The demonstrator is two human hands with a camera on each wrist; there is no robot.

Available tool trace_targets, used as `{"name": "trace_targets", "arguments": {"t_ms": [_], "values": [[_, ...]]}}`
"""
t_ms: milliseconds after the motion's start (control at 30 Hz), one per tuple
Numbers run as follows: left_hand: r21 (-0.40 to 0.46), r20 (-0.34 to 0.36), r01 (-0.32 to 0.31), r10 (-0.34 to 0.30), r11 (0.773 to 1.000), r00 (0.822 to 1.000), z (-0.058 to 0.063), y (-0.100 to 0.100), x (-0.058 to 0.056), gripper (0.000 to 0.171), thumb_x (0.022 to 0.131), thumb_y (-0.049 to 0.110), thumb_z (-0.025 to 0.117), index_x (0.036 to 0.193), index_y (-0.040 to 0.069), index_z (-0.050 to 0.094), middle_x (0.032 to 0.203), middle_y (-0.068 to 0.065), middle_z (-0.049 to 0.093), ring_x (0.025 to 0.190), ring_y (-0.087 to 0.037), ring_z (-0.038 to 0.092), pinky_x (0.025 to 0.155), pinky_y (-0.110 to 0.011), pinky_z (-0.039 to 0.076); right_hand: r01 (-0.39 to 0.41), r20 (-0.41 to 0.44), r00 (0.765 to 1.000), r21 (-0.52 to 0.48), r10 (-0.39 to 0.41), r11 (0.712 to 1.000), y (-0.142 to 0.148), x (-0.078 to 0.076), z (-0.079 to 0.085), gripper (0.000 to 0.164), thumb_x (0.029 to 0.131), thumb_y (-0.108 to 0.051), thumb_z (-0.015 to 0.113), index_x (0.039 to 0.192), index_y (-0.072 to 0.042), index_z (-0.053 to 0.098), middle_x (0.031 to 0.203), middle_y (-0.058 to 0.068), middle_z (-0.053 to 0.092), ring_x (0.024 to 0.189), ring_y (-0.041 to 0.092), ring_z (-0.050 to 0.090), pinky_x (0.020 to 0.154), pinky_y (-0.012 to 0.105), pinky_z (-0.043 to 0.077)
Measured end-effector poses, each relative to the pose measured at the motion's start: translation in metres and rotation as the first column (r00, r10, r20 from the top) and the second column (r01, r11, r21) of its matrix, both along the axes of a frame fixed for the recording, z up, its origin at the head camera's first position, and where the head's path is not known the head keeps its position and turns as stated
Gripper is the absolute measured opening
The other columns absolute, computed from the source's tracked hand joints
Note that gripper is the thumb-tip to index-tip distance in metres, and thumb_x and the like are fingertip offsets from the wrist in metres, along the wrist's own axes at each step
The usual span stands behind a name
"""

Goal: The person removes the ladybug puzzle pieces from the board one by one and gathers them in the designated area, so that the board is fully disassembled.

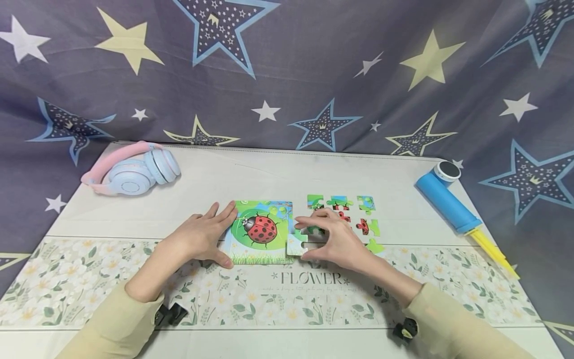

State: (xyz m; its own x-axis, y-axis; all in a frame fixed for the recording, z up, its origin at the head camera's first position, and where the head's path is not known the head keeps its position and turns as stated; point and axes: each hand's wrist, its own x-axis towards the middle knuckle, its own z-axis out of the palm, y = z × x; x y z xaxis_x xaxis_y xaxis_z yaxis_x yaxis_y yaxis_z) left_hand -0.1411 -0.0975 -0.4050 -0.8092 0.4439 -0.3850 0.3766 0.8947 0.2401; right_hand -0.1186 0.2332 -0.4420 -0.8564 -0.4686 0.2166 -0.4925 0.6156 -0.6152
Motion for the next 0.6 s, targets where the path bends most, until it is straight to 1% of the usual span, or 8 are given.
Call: {"name": "trace_targets", "arguments": {"t_ms": [167,300,433,600], "values": [[0.003,0.002,0.001,-0.001,1.0,1.0,0.0,-0.001,0.0,0.124,0.072,0.05,0.09,0.164,0.002,0.021,0.175,-0.014,0.01,0.16,-0.045,0.011,0.123,-0.067,0.027,0.022,-0.021,1.0,0.023,-0.021,0.999,0.015,0.003,-0.005,0.072,0.062,-0.027,0.1,0.13,-0.024,0.073,0.129,-0.003,0.063,0.121,0.015,0.056,0.098,0.052,0.053],[0.003,0.004,-0.003,0.003,1.0,1.0,0.0,-0.001,0.0,0.124,0.072,0.05,0.091,0.164,0.002,0.021,0.175,-0.014,0.009,0.16,-0.045,0.011,0.123,-0.067,0.026,0.034,-0.031,0.999,0.051,-0.032,0.998,0.025,0.005,-0.01,0.072,0.061,-0.028,0.1,0.128,-0.025,0.074,0.128,-0.002,0.063,0.12,0.017,0.057,0.098,0.054,0.052],[-0.001,0.004,-0.002,0.002,1.0,1.0,0.0,-0.002,0.001,0.125,0.072,0.05,0.091,0.164,0.002,0.021,0.175,-0.014,0.009,0.16,-0.045,0.012,0.123,-0.067,0.026,0.039,-0.012,0.999,0.077,-0.038,0.996,0.031,0.005,-0.013,0.073,0.061,-0.03,0.1,0.129,-0.024,0.073,0.128,0.001,0.063,0.12,0.021,0.058,0.099,0.057,0.052],[0.002,0.004,-0.005,0.005,1.0,1.0,0.0,-0.001,0.001,0.125,0.072,0.05,0.091,0.164,0.003,0.02,0.175,-0.013,0.009,0.16,-0.045,0.012,0.123,-0.067,0.026,0.058,0.022,0.998,0.124,-0.061,0.991,0.036,0.006,-0.016,0.075,0.063,-0.036,0.098,0.132,-0.026,0.072,0.131,0.004,0.062,0.124,0.029,0.057,0.101,0.064,0.048]]}}
